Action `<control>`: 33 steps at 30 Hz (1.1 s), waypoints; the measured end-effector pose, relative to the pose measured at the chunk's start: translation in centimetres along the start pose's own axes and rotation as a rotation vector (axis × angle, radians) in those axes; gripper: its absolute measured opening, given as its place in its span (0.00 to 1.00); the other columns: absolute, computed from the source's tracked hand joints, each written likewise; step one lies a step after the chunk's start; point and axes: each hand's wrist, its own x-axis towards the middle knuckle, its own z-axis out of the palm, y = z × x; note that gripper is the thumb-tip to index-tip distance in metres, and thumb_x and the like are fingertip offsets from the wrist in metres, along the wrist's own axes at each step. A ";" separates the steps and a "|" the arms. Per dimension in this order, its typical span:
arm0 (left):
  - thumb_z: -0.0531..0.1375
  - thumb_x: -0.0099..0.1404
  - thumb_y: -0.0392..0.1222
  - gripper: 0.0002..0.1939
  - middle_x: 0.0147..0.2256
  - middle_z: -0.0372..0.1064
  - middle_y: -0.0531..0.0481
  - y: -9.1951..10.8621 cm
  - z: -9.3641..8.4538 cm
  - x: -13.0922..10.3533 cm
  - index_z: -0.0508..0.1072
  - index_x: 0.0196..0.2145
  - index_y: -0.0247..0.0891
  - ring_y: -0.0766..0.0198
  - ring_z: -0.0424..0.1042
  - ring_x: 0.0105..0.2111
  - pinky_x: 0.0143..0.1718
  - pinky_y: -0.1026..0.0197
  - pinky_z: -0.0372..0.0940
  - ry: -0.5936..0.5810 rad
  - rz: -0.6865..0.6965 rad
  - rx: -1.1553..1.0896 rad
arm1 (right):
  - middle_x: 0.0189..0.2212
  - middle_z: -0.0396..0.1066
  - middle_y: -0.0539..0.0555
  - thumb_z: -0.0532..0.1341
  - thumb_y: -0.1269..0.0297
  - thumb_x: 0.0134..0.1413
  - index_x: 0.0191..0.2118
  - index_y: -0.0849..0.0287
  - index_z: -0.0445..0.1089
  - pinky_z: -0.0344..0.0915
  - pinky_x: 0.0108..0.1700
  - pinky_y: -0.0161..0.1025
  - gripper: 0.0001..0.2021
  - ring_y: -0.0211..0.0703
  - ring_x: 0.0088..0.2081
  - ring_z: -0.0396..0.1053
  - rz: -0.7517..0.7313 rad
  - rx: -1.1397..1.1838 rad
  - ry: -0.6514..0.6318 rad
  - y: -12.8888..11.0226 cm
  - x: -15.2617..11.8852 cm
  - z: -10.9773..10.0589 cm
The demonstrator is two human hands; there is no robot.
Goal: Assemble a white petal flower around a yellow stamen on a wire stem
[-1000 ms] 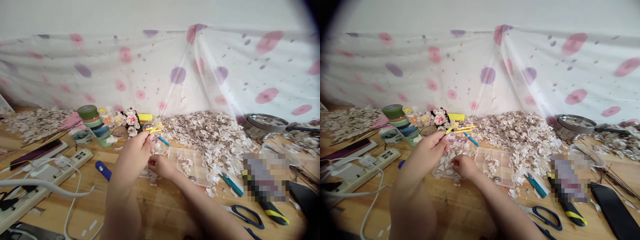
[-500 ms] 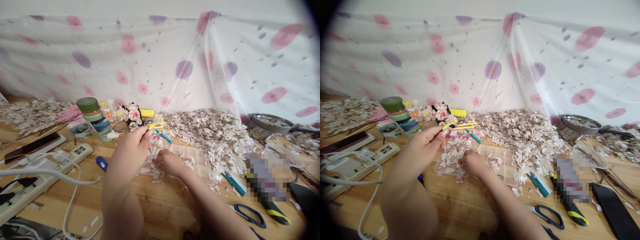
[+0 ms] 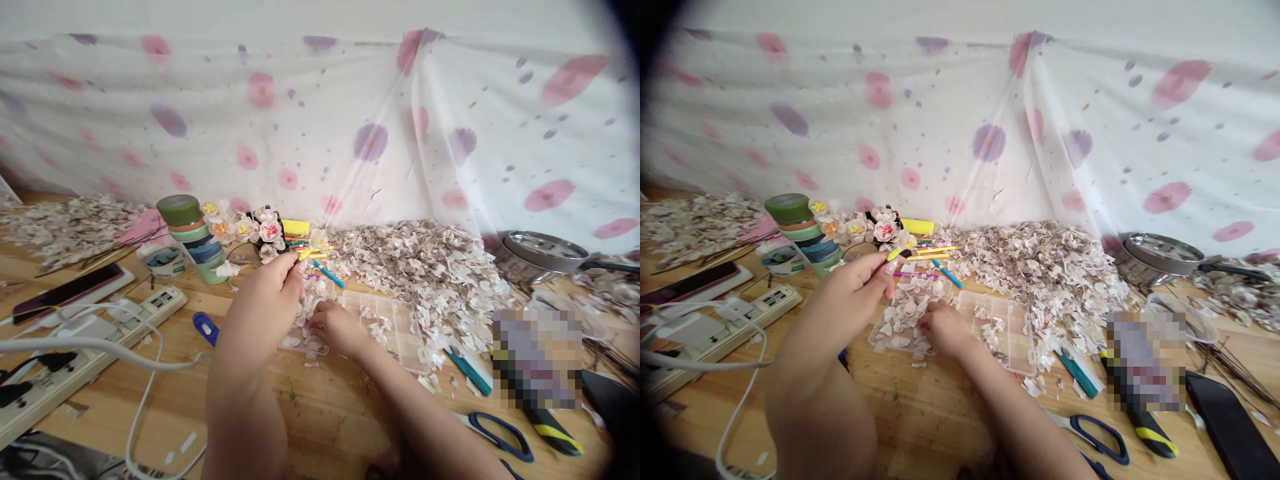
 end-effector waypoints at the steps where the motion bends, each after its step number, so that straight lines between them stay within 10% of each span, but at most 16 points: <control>1: 0.49 0.65 0.44 0.13 0.22 0.65 0.55 0.0 0.0 0.0 0.61 0.23 0.43 0.61 0.63 0.23 0.28 0.60 0.52 0.000 0.001 0.000 | 0.39 0.73 0.53 0.62 0.68 0.62 0.37 0.62 0.73 0.67 0.50 0.48 0.04 0.45 0.46 0.70 0.003 0.019 0.003 0.0 0.0 0.0; 10: 0.50 0.65 0.44 0.15 0.19 0.64 0.55 -0.1 0.2 0.1 0.61 0.21 0.43 0.62 0.62 0.20 0.24 0.62 0.50 0.025 0.010 0.016 | 0.31 0.74 0.53 0.66 0.75 0.49 0.27 0.59 0.76 0.64 0.47 0.43 0.05 0.45 0.40 0.70 0.106 0.470 0.234 0.0 -0.1 -1.1; 17: 0.52 0.65 0.46 0.19 0.12 0.60 0.56 0.5 1.2 0.2 0.65 0.17 0.43 0.64 0.58 0.12 0.18 0.63 0.47 0.002 -0.028 0.033 | 0.28 0.75 0.50 0.69 0.52 0.46 0.30 0.57 0.77 0.63 0.37 0.40 0.12 0.40 0.31 0.68 0.241 1.090 0.660 -1.2 -2.6 -6.7; 25: 0.61 0.61 0.53 0.17 0.20 0.75 0.48 3.7 5.5 -0.1 0.78 0.33 0.36 0.66 0.65 0.12 0.16 0.67 0.57 -0.190 -0.063 -0.614 | 0.30 0.73 0.49 0.74 0.53 0.36 0.29 0.54 0.76 0.61 0.35 0.38 0.14 0.39 0.32 0.63 0.162 1.444 1.184 -3.7 -5.3 -10.0; 33: 0.64 0.61 0.57 0.22 0.10 0.64 0.55 5.1 7.2 -2.3 0.78 0.39 0.34 0.71 0.56 0.08 0.10 0.71 0.50 -0.247 -0.103 -0.948 | 0.36 0.68 0.50 0.75 0.57 0.36 0.27 0.52 0.77 0.63 0.45 0.41 0.10 0.40 0.38 0.63 0.040 1.569 1.310 -6.0 -7.2 -10.7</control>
